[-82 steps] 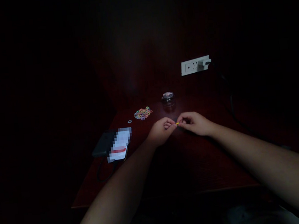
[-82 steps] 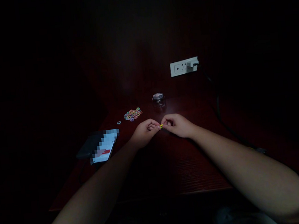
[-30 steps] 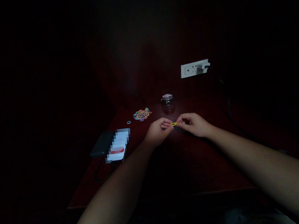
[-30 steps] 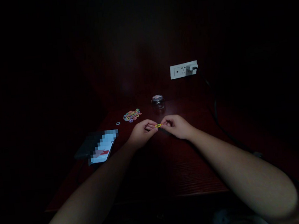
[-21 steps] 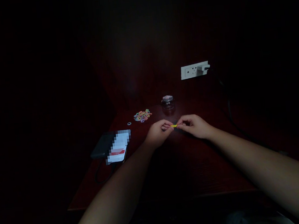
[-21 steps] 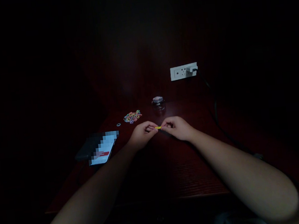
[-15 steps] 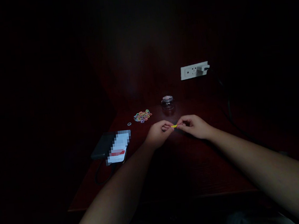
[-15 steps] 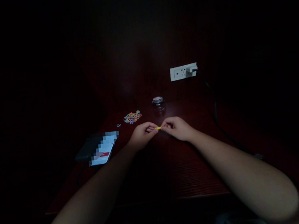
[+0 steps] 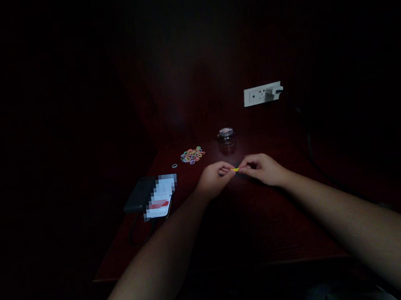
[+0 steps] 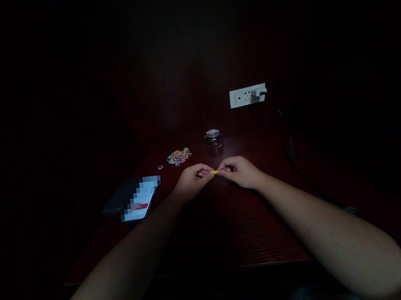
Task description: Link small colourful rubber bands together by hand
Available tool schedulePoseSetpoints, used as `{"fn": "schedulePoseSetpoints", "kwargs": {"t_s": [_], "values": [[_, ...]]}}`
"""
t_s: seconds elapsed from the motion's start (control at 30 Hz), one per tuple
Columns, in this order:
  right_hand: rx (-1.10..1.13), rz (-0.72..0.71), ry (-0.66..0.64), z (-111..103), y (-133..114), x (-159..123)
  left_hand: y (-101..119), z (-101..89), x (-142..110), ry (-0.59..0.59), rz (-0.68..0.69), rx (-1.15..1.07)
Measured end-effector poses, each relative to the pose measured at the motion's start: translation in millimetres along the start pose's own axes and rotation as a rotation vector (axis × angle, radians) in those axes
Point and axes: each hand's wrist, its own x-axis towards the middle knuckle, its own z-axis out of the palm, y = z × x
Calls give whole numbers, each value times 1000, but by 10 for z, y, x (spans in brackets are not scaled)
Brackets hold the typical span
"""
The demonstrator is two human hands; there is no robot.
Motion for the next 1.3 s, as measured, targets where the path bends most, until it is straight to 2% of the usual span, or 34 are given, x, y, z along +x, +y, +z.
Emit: {"fn": "schedulePoseSetpoints", "kwargs": {"t_s": [0.37, 0.67, 1.0, 1.3], "values": [[-59, -51, -4, -31, -42, 0, 12, -2, -15, -35, 7, -4], [-32, -16, 17, -12, -36, -1, 31, 2, -20, -29, 15, 19], [-19, 2, -28, 7, -63, -9, 19, -2, -4, 24, 7, 21], [-5, 4, -44, 10, -21, -7, 34, -2, -12, -2, 2, 9]]}}
